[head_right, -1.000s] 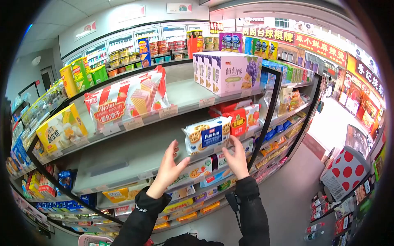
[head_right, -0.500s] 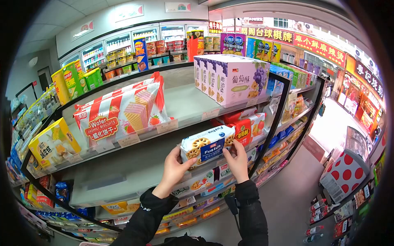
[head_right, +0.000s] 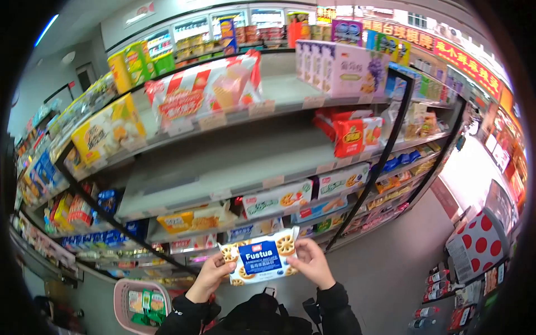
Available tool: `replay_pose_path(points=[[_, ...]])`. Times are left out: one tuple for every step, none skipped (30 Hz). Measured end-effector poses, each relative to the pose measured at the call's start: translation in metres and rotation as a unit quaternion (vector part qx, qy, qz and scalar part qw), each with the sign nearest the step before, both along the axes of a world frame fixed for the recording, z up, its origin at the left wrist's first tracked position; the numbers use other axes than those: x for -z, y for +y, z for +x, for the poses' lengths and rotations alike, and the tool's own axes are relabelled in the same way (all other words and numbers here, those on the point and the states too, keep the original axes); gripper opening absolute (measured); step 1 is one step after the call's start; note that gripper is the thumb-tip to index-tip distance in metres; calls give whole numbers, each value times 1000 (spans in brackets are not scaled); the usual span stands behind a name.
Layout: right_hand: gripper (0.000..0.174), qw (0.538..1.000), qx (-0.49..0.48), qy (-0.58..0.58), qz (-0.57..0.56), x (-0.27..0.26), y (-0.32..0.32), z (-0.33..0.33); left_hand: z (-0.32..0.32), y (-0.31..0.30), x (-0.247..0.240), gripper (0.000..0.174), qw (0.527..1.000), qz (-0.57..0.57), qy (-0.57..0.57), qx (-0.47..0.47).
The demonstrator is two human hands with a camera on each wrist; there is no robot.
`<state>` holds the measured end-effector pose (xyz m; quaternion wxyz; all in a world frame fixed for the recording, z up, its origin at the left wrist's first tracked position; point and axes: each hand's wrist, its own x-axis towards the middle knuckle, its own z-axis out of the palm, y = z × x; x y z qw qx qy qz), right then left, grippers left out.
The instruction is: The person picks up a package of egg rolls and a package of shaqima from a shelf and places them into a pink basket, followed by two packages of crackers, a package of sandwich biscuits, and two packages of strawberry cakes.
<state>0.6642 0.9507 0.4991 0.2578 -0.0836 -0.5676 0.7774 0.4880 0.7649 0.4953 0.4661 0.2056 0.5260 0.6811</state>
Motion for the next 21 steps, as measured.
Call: replay_pose_path(points=[[33, 999, -9, -45, -22, 16, -15, 6, 9, -17, 15, 42, 999, -15, -30, 5], [35, 997, -7, -62, -36, 36, -31, 10, 16, -37, 29, 42, 998, -32, -60, 6], [38, 995, -9, -84, -56, 51, -46, 15, 25, -55, 43, 43, 996, -24, -85, 2], [40, 991, -14, -110, -79, 62, -63, 19, 32, -75, 57, 42, 992, -52, -111, -9], [40, 987, -41, -122, -94, 73, -80, 23, 42, -93, 61, 42, 989, -80, -125, -21], [44, 983, -38, -145, -101, 81, -94, 24, 47, -107, 63, 42, 985, -103, -138, -32], [49, 980, -33, -168, -104, 89, -107, 25, 53, -123, 66, 42, 982, -112, -144, -42], [49, 977, -55, -177, -108, 98, -121, 26, 56, -137, 69, 43, 981, -125, -143, -46], [51, 972, -69, -194, -116, 107, -133, 27, 59, -151, 71, 44, 978, -128, -157, -55], [52, 967, -80, -210, -123, 112, -144, 27, 61, -164, 75, 44, 975, -129, -170, -62], [52, 964, -96, -215, -124, 111, -152, 25, 63, -177, 80, 45, 975, -127, -164, -75], [50, 951, -138, -234, -150, 107, -160, 21, 64, -188, 84, 45, 973, -127, -169, -89], [47, 935, -179, -252, -175, 104, -165, 17, 65, -197, 88, 45, 973, -119, -171, -103], [47, 932, -190, -256, -175, 102, -172, 13, 66, -206, 90, 44, 972, -110, -173, -116], [41, 919, -212, -277, -184, 101, -179, 8, 66, -215, 91, 42, 971, -111, -165, -132], [35, 906, -233, -298, -192, 98, -185, 3, 65, -223, 93, 42, 969, -111, -169, -142], [35, 900, -241, -315, -180, 89, -192, -3, 63, -232, 96, 41, 968, -115, -168, -148], [35, 897, -249, -320, -178, 93, -199, -8, 61, -240, 97, 40, 967, -117, -166, -153], [36, 897, -250, -302, -206, 99, -207, -14, 58, -247, 95, 38, 965, -121, -166, -164], [36, 896, -248, -283, -234, 104, -215, -20, 55, -257, 96, 38, 963, -120, -169, -170], [35, 892, -243, -302, -235, 105, -223, -27, 51, -266, 98, 38, 963, -118, -167, -177]])
